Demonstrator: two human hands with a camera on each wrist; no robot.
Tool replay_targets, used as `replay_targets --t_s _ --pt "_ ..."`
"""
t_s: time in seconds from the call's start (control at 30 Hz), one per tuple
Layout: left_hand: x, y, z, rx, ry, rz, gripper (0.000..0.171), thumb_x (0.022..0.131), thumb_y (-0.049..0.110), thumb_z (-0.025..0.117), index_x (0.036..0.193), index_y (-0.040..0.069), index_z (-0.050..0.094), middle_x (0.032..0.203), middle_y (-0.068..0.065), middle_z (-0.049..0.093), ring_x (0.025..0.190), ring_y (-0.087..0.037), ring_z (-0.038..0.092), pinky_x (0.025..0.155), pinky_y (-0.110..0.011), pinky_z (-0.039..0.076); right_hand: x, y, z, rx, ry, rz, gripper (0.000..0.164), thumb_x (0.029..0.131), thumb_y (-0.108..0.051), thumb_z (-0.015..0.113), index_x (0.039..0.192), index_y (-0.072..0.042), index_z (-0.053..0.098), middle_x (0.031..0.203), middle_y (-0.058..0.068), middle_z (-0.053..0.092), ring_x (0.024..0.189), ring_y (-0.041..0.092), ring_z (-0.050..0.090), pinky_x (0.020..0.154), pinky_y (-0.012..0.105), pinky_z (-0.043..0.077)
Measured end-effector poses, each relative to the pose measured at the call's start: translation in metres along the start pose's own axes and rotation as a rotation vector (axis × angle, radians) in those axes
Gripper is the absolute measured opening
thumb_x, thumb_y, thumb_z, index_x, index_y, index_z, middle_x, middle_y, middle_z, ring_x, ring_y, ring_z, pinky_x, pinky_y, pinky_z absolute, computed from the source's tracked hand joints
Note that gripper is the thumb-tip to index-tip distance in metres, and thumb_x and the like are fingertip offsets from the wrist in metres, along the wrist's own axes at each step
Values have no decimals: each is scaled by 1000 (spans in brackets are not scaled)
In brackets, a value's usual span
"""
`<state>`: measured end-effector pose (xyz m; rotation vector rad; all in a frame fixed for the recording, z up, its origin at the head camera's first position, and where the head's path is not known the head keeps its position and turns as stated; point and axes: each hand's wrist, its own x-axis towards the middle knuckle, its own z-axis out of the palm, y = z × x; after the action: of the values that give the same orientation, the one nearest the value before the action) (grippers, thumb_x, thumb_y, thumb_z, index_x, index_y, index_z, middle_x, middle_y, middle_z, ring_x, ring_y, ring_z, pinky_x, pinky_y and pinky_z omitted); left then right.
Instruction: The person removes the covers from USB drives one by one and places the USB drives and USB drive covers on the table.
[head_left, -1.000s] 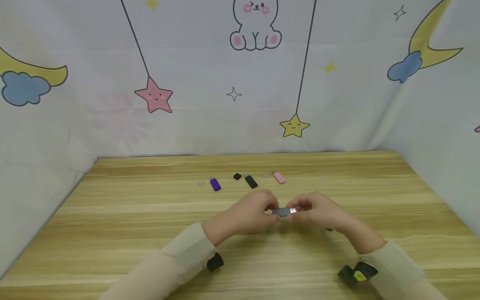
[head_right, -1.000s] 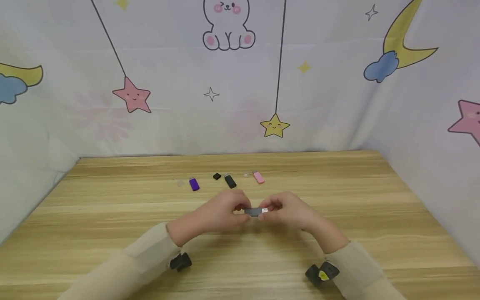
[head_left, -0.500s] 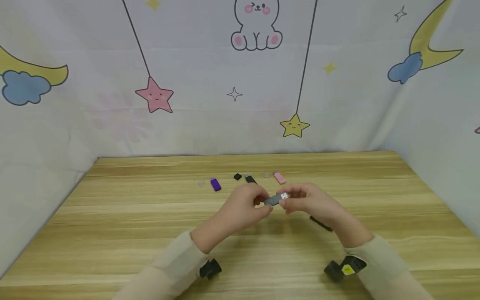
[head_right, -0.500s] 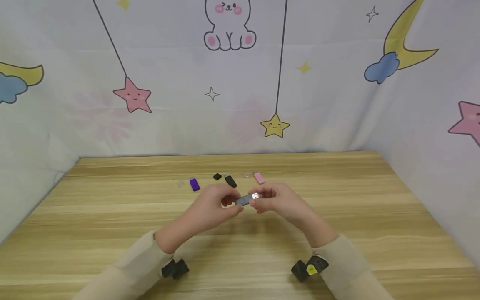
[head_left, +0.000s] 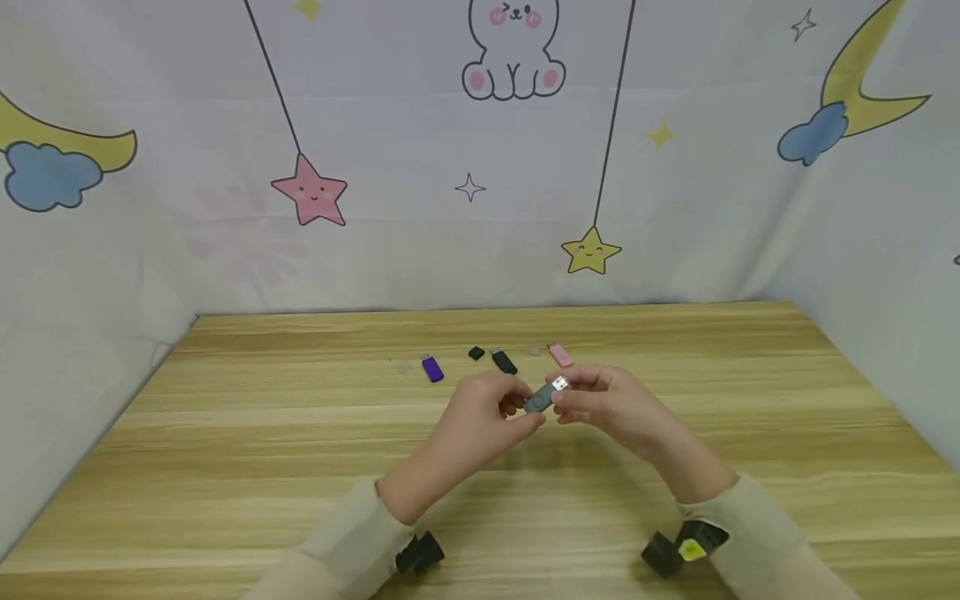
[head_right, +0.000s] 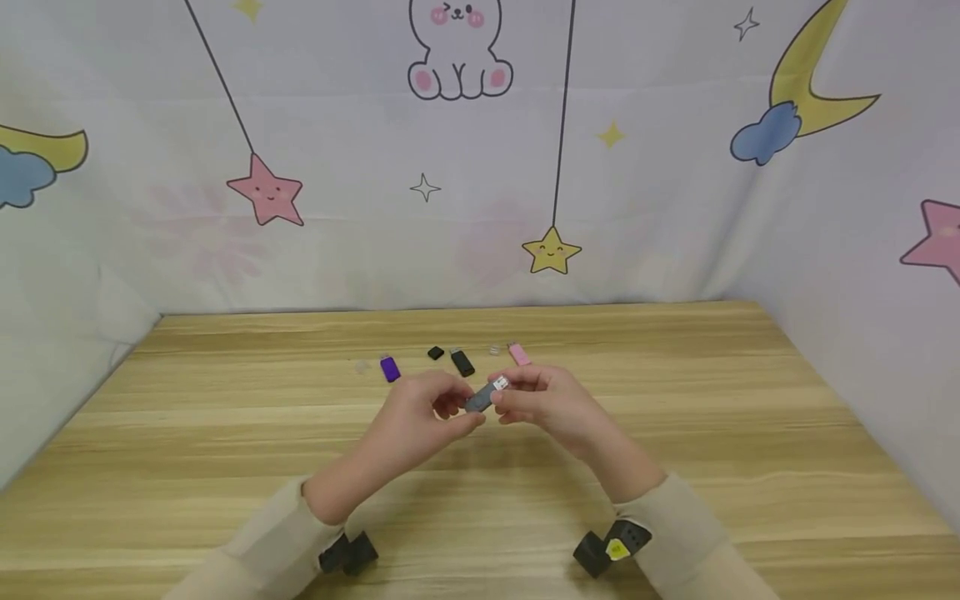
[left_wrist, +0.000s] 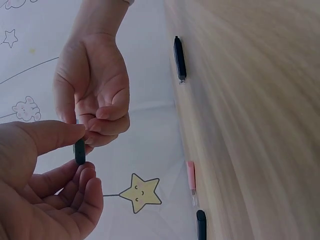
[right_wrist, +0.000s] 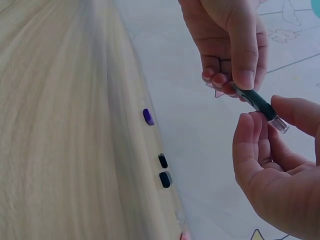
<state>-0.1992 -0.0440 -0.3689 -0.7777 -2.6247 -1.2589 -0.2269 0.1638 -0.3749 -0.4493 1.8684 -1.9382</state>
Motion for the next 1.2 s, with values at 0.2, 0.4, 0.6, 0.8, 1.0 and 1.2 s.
replay_targets --t_s 0.2,0.4,0.6,0.8,1.0,1.2 --pt "-2 0 1 12 27 13 10 82 8 75 89 2 71 82 -3 65 72 -14 55 64 -21 48 1 2 3 27 -9 -15 12 93 -5 61 95 -13 70 98 -1 65 86 13 62 82 27 54" --pt "-4 0 2 9 31 12 12 81 7 76 90 1 71 78 -2 64 68 -11 54 61 -20 48 2 10 8 81 -15 -35 19 94 -3 57 92 -16 71 95 -3 66 87 11 62 80 25 54" --pt "-7 -2 3 -10 26 -13 13 80 10 77 89 1 71 75 -1 62 65 -10 53 58 -20 47 2 16 14 133 4 -30 23 95 -1 55 90 -16 71 89 -3 67 83 9 63 78 24 54" --pt "-9 -3 6 2 39 -3 17 79 13 80 88 2 72 75 -2 63 65 -9 53 58 -19 47 1 20 16 96 0 -31 16 98 -10 54 94 -15 69 86 -3 68 83 9 64 80 25 54" --pt "-11 -3 7 12 30 -15 20 79 15 80 91 1 72 77 -4 64 66 -8 54 59 -19 47 2 21 18 99 3 -13 17 100 -13 52 96 -14 68 88 -3 66 81 9 63 77 25 53" --pt "-13 -2 6 16 28 13 22 80 17 80 91 0 72 78 -4 65 67 -9 55 61 -19 48 1 19 20 99 -12 -14 17 100 -14 50 103 -6 65 91 -2 64 81 8 62 77 26 54"
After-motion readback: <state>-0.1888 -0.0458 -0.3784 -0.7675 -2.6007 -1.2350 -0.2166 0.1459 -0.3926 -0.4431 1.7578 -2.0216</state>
